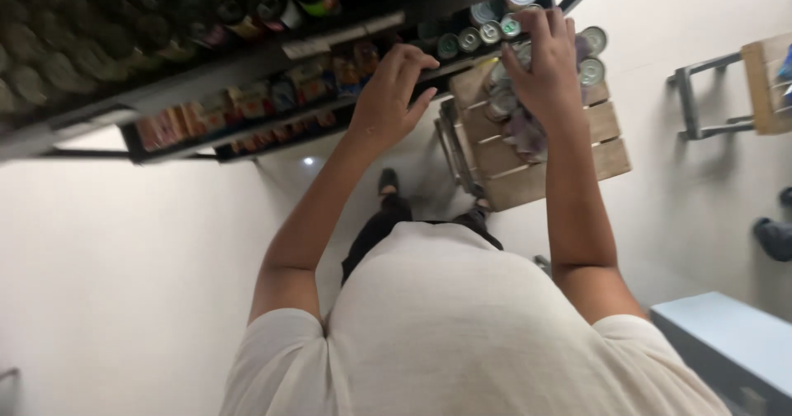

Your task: Wiping canned goods with a cloth and organizing them on a wooden pallet.

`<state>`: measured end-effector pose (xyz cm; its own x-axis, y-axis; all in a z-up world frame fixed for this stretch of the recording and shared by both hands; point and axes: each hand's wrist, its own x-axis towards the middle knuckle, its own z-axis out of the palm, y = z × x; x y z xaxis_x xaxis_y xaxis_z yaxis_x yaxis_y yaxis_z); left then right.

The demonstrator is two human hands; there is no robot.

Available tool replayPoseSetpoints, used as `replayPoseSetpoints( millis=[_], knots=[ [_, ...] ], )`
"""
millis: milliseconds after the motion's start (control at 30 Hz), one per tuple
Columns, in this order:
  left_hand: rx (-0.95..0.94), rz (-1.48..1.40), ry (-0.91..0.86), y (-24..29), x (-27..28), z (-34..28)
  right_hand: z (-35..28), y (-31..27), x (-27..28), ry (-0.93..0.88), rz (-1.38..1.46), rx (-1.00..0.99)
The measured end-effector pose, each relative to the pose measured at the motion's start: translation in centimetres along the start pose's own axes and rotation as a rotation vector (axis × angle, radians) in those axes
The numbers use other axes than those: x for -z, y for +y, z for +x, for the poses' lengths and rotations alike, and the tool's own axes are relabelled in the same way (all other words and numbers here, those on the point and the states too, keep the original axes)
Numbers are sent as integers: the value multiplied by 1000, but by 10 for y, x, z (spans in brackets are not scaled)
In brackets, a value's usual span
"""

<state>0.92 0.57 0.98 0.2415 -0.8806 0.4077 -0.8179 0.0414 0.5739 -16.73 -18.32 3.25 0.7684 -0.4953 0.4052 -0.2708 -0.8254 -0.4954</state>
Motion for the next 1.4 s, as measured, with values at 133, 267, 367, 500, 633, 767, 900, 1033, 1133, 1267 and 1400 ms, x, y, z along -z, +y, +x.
replayPoseSetpoints(
  millis=[133,267,367,500,633,767,900,1033,1133,1267,1400],
  knots=[
    [-145,35,-21,-34,53,12,31,-40,-21,97,104,28],
    [-199,293,-52,-68,86,34,55,-41,-37,146,-12,41],
    [-239,363,-99,-92,95,68,85,-20,-46,139,-207,106],
    [-44,580,-199,-133,73,136,148,26,-58,14,-559,153],
    [14,758,-231,-173,47,195,197,54,-86,-181,-589,106],
    [-77,879,-162,-216,21,247,241,91,-124,-89,-709,278],
    [185,261,17,-264,-19,323,295,119,-162,10,-810,247],
    [274,198,-20,-296,-46,376,304,78,-170,-187,-854,-44],
    [356,484,-169,-322,-59,412,297,49,-169,-94,-691,-96],
    [699,87,-140,-302,-52,429,306,34,-160,-337,-668,-308],
    [536,143,-241,-340,-86,452,306,69,-172,-214,-788,-168]
  ],
)
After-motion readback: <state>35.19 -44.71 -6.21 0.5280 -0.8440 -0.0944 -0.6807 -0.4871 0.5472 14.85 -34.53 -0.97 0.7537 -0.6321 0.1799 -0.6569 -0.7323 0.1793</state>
